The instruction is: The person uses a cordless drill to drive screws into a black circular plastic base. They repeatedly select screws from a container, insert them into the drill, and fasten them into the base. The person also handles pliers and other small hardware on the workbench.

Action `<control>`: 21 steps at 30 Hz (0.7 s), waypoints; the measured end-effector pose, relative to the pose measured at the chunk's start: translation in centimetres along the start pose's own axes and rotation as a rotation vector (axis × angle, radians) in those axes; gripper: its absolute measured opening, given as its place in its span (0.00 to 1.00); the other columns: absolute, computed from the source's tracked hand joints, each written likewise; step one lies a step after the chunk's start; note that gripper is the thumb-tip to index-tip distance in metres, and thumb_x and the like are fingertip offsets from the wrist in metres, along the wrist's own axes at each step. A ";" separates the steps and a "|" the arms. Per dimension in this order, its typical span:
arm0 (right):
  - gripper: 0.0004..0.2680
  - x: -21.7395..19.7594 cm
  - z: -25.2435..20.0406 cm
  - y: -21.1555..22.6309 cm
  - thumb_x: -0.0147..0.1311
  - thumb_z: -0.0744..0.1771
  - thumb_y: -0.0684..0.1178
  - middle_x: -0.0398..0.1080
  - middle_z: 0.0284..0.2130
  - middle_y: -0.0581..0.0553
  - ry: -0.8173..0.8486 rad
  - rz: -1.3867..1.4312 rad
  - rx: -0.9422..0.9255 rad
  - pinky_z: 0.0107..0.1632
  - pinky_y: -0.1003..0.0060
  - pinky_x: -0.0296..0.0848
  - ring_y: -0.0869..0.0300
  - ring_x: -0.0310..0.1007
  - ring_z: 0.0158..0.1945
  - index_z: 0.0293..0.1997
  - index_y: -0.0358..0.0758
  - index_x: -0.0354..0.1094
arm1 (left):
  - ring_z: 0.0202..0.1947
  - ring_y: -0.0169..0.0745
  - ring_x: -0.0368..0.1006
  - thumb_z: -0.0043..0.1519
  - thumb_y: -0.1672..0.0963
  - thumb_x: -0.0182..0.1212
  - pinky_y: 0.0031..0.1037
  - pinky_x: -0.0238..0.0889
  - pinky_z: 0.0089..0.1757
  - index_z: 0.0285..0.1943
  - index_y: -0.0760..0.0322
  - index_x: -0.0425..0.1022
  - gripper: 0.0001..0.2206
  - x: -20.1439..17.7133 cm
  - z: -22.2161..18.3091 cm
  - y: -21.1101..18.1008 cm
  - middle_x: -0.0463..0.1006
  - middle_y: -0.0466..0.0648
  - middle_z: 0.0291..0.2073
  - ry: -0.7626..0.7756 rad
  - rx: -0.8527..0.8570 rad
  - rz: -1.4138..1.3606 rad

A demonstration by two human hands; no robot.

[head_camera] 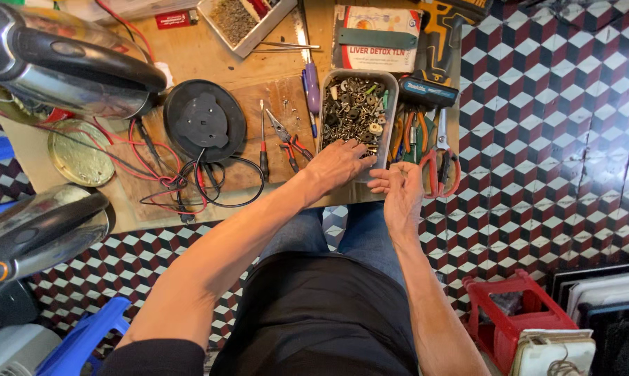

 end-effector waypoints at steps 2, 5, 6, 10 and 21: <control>0.07 -0.1 0.0 -0.3 0.38 0.73 0.46 0.76 0.38 0.32 -0.018 0.046 -0.022 0.39 0.66 0.76 0.58 0.77 0.34 0.50 0.31 0.55 | 0.45 0.45 0.71 0.59 0.57 0.56 0.35 0.63 0.43 0.52 0.54 0.78 0.13 1.0 0.9 0.2 0.74 0.46 0.39 0.046 0.045 0.089; 0.07 -0.4 0.0 -0.6 0.38 0.73 0.47 0.76 0.38 0.32 -0.067 0.067 -0.018 0.39 0.66 0.76 0.57 0.77 0.33 0.50 0.31 0.55 | 0.48 0.43 0.68 0.60 0.56 0.55 0.36 0.59 0.46 0.49 0.51 0.79 0.11 1.1 0.8 0.9 0.74 0.46 0.39 0.148 0.035 0.191; 0.07 -0.4 -0.1 -0.7 0.38 0.73 0.47 0.76 0.38 0.32 -0.076 0.073 -0.012 0.39 0.66 0.76 0.57 0.77 0.33 0.50 0.31 0.54 | 0.50 0.43 0.67 0.60 0.56 0.55 0.35 0.58 0.47 0.47 0.52 0.80 0.10 0.8 0.5 1.1 0.74 0.45 0.40 0.185 0.037 0.250; 0.07 -0.2 0.0 -0.2 0.38 0.73 0.47 0.76 0.37 0.32 -0.077 0.086 -0.029 0.39 0.66 0.76 0.57 0.76 0.33 0.50 0.32 0.54 | 0.53 0.44 0.64 0.61 0.54 0.55 0.36 0.55 0.51 0.36 0.52 0.83 0.09 -1.1 -1.3 2.5 0.73 0.45 0.41 0.378 -0.004 0.340; 0.07 -0.4 0.2 -0.2 0.38 0.73 0.46 0.76 0.35 0.33 -0.071 0.062 -0.010 0.38 0.66 0.75 0.58 0.76 0.31 0.50 0.32 0.54 | 0.47 0.44 0.69 0.62 0.56 0.53 0.36 0.59 0.47 0.55 0.58 0.77 0.14 -0.1 -2.5 0.5 0.77 0.46 0.38 0.216 -0.141 0.113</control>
Point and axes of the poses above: each hand's wrist, its own z-axis towards the middle knuckle, its own x-axis out of the palm, y = z × x, the point moved 6 cm from there along z, towards the middle knuckle
